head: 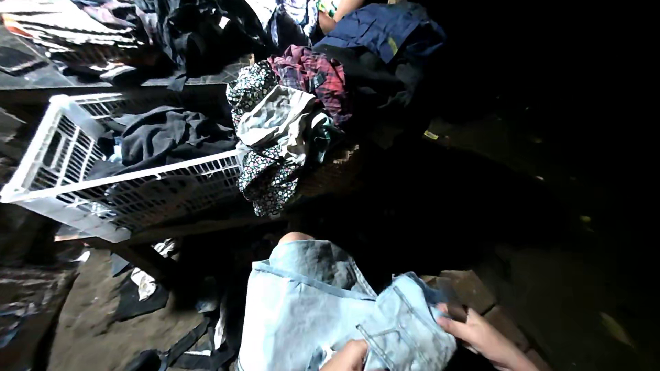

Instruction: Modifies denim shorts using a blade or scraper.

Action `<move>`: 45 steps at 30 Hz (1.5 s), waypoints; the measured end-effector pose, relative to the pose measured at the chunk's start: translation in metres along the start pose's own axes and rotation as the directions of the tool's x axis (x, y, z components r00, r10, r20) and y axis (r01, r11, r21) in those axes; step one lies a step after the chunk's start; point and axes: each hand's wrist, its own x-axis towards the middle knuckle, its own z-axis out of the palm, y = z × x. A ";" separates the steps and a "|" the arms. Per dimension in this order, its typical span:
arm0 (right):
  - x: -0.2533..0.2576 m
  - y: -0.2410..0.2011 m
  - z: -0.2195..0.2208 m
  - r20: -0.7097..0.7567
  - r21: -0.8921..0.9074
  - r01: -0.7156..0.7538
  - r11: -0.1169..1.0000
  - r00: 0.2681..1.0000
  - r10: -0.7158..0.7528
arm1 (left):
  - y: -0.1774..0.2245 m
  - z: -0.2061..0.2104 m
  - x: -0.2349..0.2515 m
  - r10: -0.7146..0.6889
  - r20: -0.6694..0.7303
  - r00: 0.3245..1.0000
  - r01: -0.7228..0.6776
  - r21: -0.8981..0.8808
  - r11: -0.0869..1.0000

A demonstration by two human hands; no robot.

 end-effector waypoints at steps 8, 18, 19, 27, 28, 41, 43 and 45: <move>0.056 -0.060 0.108 -0.338 0.073 0.517 0.853 0.817 -0.467 | 0.021 0.009 -0.046 0.314 -0.429 0.847 -0.299 0.102 0.949; 0.106 -0.021 0.207 -0.203 -0.169 0.302 0.938 0.921 -0.332 | -0.017 -0.025 -0.063 -0.099 -0.734 0.672 -0.442 -0.504 0.742; 0.106 -0.021 0.206 -0.186 -0.165 0.298 0.940 0.927 -0.327 | -0.018 -0.029 -0.064 -0.105 -0.714 0.692 -0.430 -0.524 0.735; 0.107 -0.020 0.207 -0.237 -0.161 0.305 0.939 0.911 -0.337 | -0.015 -0.035 -0.056 -0.131 -0.670 0.731 -0.439 -0.608 0.662; 0.107 -0.019 0.207 -0.243 -0.161 0.317 0.935 0.905 -0.349 | -0.018 -0.036 -0.056 -0.133 -0.666 0.734 -0.437 -0.613 0.658; 0.103 -0.019 0.205 -0.249 -0.177 0.307 0.935 0.905 -0.344 | -0.012 -0.032 -0.054 -0.149 -0.675 0.723 -0.429 -0.607 0.669; 0.104 -0.018 0.206 -0.248 -0.163 0.314 0.935 0.905 -0.347 | -0.011 -0.033 -0.054 -0.182 -0.675 0.715 -0.412 -0.617 0.670; 0.105 -0.015 0.207 -0.249 -0.144 0.334 0.931 0.899 -0.361 | -0.007 -0.032 -0.053 -0.215 -0.680 0.701 -0.385 -0.614 0.689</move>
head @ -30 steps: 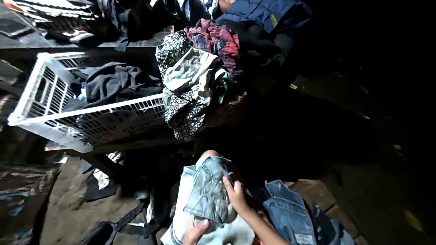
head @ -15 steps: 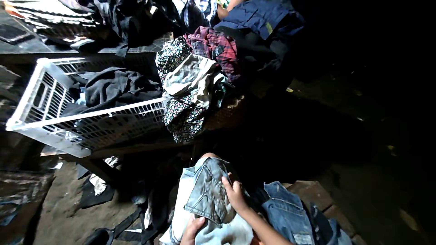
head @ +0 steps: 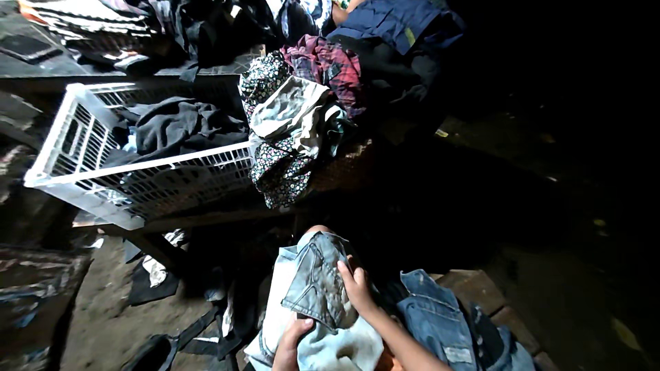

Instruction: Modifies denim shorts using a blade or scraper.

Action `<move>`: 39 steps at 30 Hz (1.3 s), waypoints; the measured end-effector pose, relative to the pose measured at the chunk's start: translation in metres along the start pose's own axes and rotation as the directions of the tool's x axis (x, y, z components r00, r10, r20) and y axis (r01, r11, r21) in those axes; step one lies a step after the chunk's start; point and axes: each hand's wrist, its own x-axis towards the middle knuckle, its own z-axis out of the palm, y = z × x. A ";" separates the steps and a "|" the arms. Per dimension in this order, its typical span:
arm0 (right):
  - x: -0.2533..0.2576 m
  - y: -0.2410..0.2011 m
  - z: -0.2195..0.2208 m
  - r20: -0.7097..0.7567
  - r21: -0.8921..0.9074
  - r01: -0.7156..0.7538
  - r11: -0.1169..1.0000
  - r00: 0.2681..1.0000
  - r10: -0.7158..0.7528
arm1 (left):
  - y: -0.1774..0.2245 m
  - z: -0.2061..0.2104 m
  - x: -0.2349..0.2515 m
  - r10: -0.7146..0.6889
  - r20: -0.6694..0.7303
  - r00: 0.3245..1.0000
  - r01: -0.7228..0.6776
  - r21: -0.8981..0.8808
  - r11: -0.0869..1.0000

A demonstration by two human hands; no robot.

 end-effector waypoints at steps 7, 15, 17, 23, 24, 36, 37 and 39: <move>0.001 -0.001 0.001 -0.005 0.015 -0.015 1.000 1.000 0.015 | 0.005 0.006 -0.002 -0.010 -0.021 1.000 0.011 0.038 0.999; 0.004 -0.006 0.005 -0.019 0.000 0.024 1.000 1.000 -0.024 | 0.004 0.012 -0.007 0.070 -0.038 0.997 -0.069 0.030 0.997; 0.005 -0.009 0.004 -0.003 -0.016 0.017 1.000 1.000 -0.017 | 0.007 0.013 -0.005 0.053 -0.043 0.998 -0.051 0.047 0.998; 0.006 -0.013 0.000 0.060 -0.043 0.005 0.999 0.998 -0.002 | 0.019 0.025 -0.011 0.029 -0.037 0.999 -0.026 0.082 0.996; 0.009 -0.014 -0.002 0.086 -0.056 0.004 0.998 0.996 0.001 | 0.020 0.028 -0.012 0.038 -0.046 0.998 -0.035 0.068 0.997; -0.002 -0.004 -0.007 0.158 -0.103 -0.031 0.994 0.986 0.047 | 0.011 0.001 -0.006 0.034 0.088 0.996 -0.031 -0.044 0.999; -0.003 -0.004 -0.007 0.157 -0.103 -0.031 0.994 0.986 0.047 | 0.011 -0.001 -0.004 0.022 0.106 0.994 -0.016 -0.061 0.998; -0.002 -0.003 -0.008 0.162 -0.109 -0.024 0.994 0.986 0.042 | 0.011 -0.002 0.000 -0.004 0.103 0.995 0.011 -0.066 0.998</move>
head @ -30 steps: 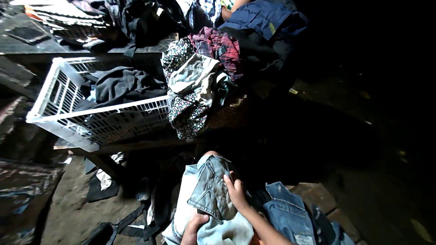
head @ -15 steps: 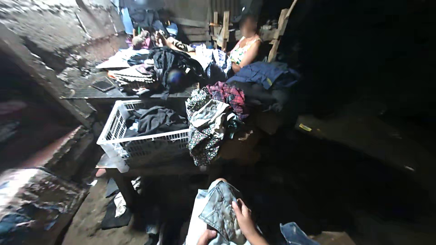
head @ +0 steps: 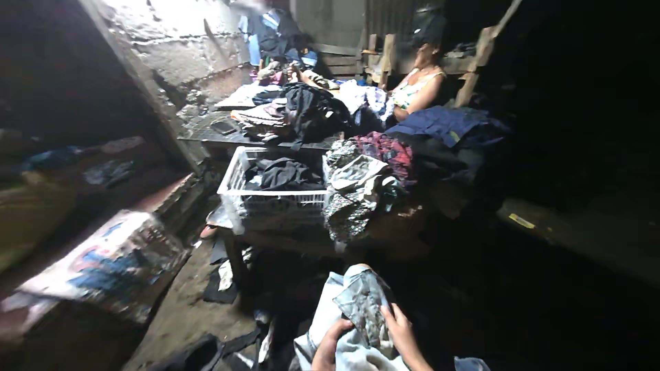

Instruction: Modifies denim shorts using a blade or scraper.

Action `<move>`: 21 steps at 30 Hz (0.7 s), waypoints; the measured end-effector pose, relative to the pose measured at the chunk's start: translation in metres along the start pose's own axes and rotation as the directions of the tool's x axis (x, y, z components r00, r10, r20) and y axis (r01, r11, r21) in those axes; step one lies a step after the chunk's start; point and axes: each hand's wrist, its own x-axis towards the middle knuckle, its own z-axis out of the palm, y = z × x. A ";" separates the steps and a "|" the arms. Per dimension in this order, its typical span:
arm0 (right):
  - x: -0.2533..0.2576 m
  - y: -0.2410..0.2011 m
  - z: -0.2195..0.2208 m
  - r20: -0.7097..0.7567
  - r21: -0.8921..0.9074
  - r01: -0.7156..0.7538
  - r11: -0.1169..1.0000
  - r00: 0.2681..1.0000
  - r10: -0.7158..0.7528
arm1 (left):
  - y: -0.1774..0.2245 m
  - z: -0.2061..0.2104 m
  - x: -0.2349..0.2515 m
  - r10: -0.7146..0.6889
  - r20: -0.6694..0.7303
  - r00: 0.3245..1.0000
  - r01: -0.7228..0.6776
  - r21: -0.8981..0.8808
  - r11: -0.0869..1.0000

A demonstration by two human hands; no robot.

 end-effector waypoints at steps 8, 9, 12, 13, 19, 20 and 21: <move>0.001 0.001 -0.009 0.030 -0.063 0.001 0.998 1.000 0.001 | 0.012 0.020 -0.013 -0.075 -0.066 0.995 0.077 0.035 0.996; 0.001 0.001 -0.010 0.039 -0.055 -0.001 0.998 0.999 0.003 | 0.009 0.018 -0.013 -0.060 -0.062 0.996 0.062 0.027 0.998; 0.004 0.007 -0.010 0.042 -0.054 0.016 0.998 0.999 -0.014 | -0.004 0.001 0.008 -0.048 -0.021 0.999 0.050 0.065 0.997; 0.005 0.008 -0.011 0.042 -0.062 0.023 0.998 0.999 -0.020 | -0.006 -0.002 0.014 -0.050 -0.006 0.999 0.050 0.078 0.996; 0.016 0.013 -0.004 -0.067 0.071 -0.026 0.997 0.997 0.031 | -0.003 0.007 0.009 -0.012 -0.028 1.000 0.016 0.124 0.992; 0.018 0.011 -0.005 -0.095 0.108 -0.043 0.993 0.994 0.054 | -0.005 0.002 0.010 0.016 0.043 0.999 -0.020 0.102 0.995; 0.021 0.009 -0.008 -0.117 0.127 -0.038 0.991 0.992 0.053 | -0.008 -0.004 0.011 0.018 0.138 0.990 -0.031 0.093 0.995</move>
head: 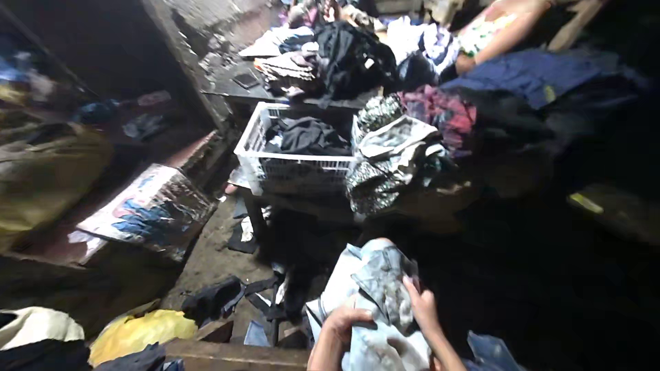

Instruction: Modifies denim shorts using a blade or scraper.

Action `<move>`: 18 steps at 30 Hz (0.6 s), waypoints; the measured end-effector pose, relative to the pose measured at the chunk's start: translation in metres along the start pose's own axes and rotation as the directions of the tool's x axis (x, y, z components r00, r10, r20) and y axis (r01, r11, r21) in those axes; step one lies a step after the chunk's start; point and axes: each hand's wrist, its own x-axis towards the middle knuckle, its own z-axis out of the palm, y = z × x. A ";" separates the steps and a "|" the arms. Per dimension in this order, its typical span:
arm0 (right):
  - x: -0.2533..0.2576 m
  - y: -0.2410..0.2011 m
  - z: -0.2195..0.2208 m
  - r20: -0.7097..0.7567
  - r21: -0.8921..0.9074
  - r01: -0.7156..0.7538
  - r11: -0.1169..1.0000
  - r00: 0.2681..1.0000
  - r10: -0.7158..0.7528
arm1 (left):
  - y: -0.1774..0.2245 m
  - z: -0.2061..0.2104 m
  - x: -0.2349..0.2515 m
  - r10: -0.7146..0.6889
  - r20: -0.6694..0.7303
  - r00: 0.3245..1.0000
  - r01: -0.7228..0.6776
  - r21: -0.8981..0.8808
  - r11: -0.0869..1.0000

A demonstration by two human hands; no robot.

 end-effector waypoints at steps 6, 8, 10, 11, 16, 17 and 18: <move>0.029 -0.010 -0.038 0.060 -0.211 0.208 0.955 0.978 -0.200 | 0.012 0.012 0.006 -0.256 0.034 0.966 0.229 0.341 0.912; 0.028 -0.012 -0.053 -0.013 -0.304 0.210 0.929 0.974 -0.224 | 0.013 0.019 0.007 -0.249 -0.045 0.968 0.249 0.340 0.907; 0.018 -0.021 -0.067 -0.066 -0.335 0.212 0.918 0.967 -0.248 | 0.011 0.022 0.007 -0.211 -0.100 0.972 0.233 0.331 0.915; 0.010 -0.027 -0.072 -0.060 -0.307 0.218 0.926 0.967 -0.247 | 0.011 0.024 0.007 -0.202 -0.116 0.973 0.229 0.327 0.917; -0.035 -0.049 -0.073 0.228 -0.072 0.380 0.922 0.906 -0.355 | 0.011 0.032 0.007 -0.191 -0.148 0.970 0.231 0.344 0.910; -0.041 -0.053 -0.070 0.290 -0.064 0.405 0.912 0.882 -0.372 | 0.009 0.030 0.007 -0.186 -0.123 0.975 0.219 0.354 0.909; -0.047 -0.057 -0.065 0.336 -0.086 0.429 0.899 0.862 -0.379 | 0.008 0.028 0.006 -0.179 -0.098 0.979 0.203 0.377 0.904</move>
